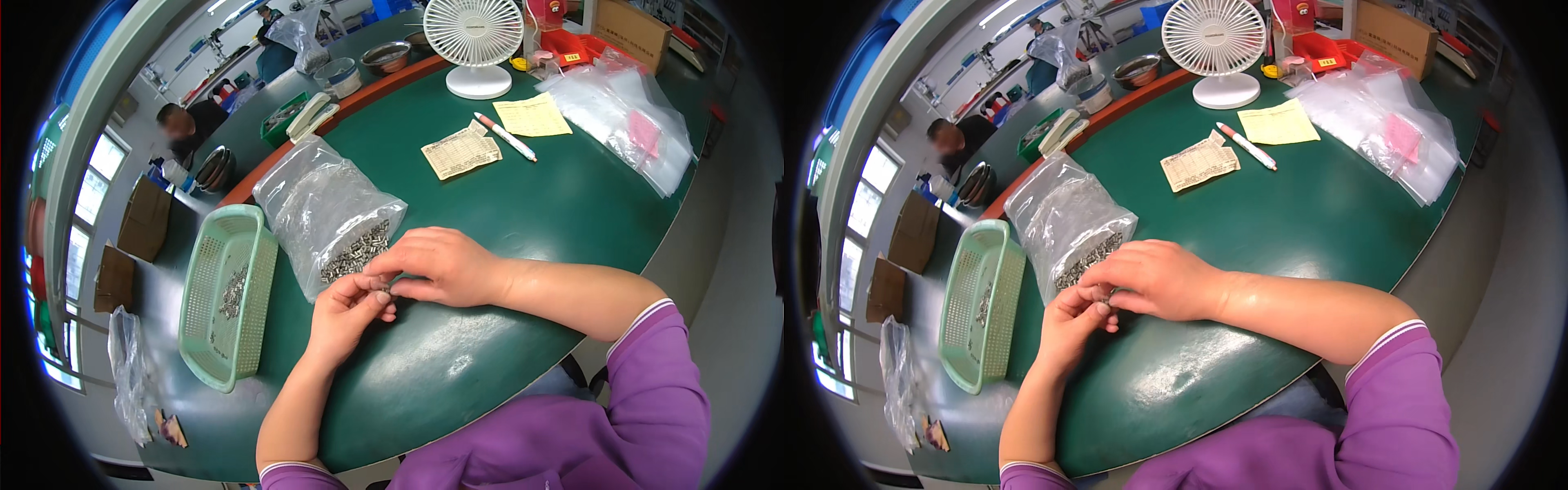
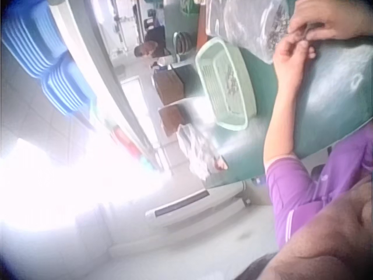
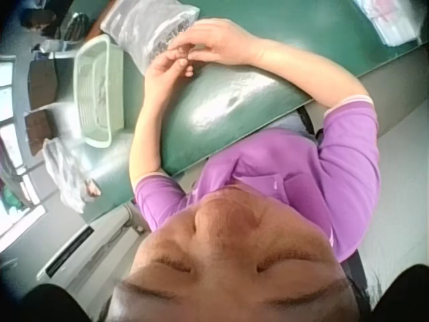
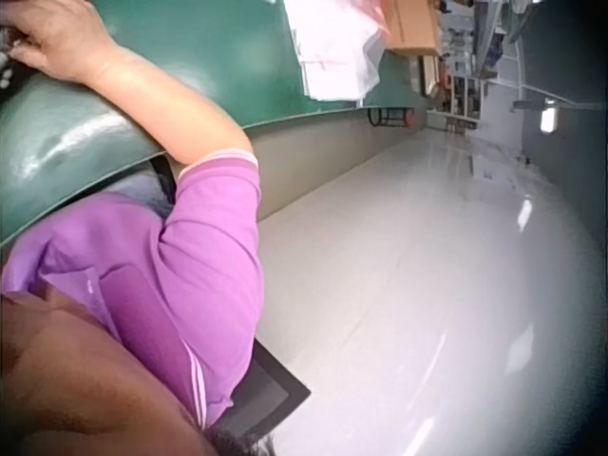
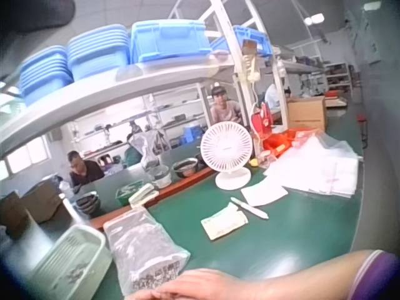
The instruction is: Sorting and inspecting small metal rings or clips on a workbench.
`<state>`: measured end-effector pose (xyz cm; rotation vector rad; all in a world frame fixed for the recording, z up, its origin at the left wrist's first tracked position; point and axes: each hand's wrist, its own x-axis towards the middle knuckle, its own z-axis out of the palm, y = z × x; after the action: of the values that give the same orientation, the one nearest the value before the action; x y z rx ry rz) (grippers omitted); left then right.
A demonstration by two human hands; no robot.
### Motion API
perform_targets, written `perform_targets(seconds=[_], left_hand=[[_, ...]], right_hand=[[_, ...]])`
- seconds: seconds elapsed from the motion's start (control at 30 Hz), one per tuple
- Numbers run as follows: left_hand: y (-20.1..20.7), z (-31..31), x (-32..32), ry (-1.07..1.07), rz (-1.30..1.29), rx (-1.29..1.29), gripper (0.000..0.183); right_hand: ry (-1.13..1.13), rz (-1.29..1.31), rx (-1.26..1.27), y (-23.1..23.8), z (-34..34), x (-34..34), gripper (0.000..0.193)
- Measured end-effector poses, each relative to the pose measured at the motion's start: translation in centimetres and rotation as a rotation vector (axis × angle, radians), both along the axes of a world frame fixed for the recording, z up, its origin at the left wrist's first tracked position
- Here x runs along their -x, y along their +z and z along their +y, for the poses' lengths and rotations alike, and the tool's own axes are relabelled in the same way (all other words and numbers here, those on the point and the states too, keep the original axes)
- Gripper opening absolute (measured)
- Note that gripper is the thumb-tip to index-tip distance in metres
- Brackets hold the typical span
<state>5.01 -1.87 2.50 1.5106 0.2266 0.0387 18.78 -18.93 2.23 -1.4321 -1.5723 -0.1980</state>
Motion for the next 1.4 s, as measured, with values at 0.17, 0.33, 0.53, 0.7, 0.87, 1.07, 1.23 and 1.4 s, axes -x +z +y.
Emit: perform_targets(seconds=[0.17,0.33,0.53,0.7,0.87,1.07,1.23,1.4], left_hand=[[-0.8,0.1,0.0,-0.014,-0.132,-0.003,0.01],[-0.7,-0.1,0.1,-0.03,-0.174,-0.032,0.009],[-1.1,0.1,0.0,-0.05,-0.208,-0.045,0.01],[-0.4,-0.5,0.0,0.014,-0.176,-0.041,0.008],[-0.3,0.1,0.2,-0.001,-0.071,0.009,0.011],[-0.3,0.2,-0.1,-0.014,-0.024,0.059,0.012],[-0.6,0.0,0.2,0.018,-0.059,-0.054,0.011],[-0.6,-0.6,0.3,0.04,-0.09,-0.166,0.009]], right_hand=[[-0.035,0.092,0.025,-0.2,0.1,-0.1,0.034],[-0.031,0.072,0.005,-0.2,0.1,0.0,0.037],[-0.03,0.069,-0.002,-0.1,0.1,0.0,0.036],[0.012,0.061,-0.037,-0.3,0.3,-0.3,0.026],[0.022,-0.035,-0.032,-0.1,0.0,-0.3,0.018],[0.017,-0.053,-0.006,-0.2,-0.3,-0.1,0.015],[-0.001,-0.068,-0.016,-0.6,0.0,-0.1,0.016],[-0.025,-0.062,-0.03,-1.0,0.0,-0.1,0.018]])
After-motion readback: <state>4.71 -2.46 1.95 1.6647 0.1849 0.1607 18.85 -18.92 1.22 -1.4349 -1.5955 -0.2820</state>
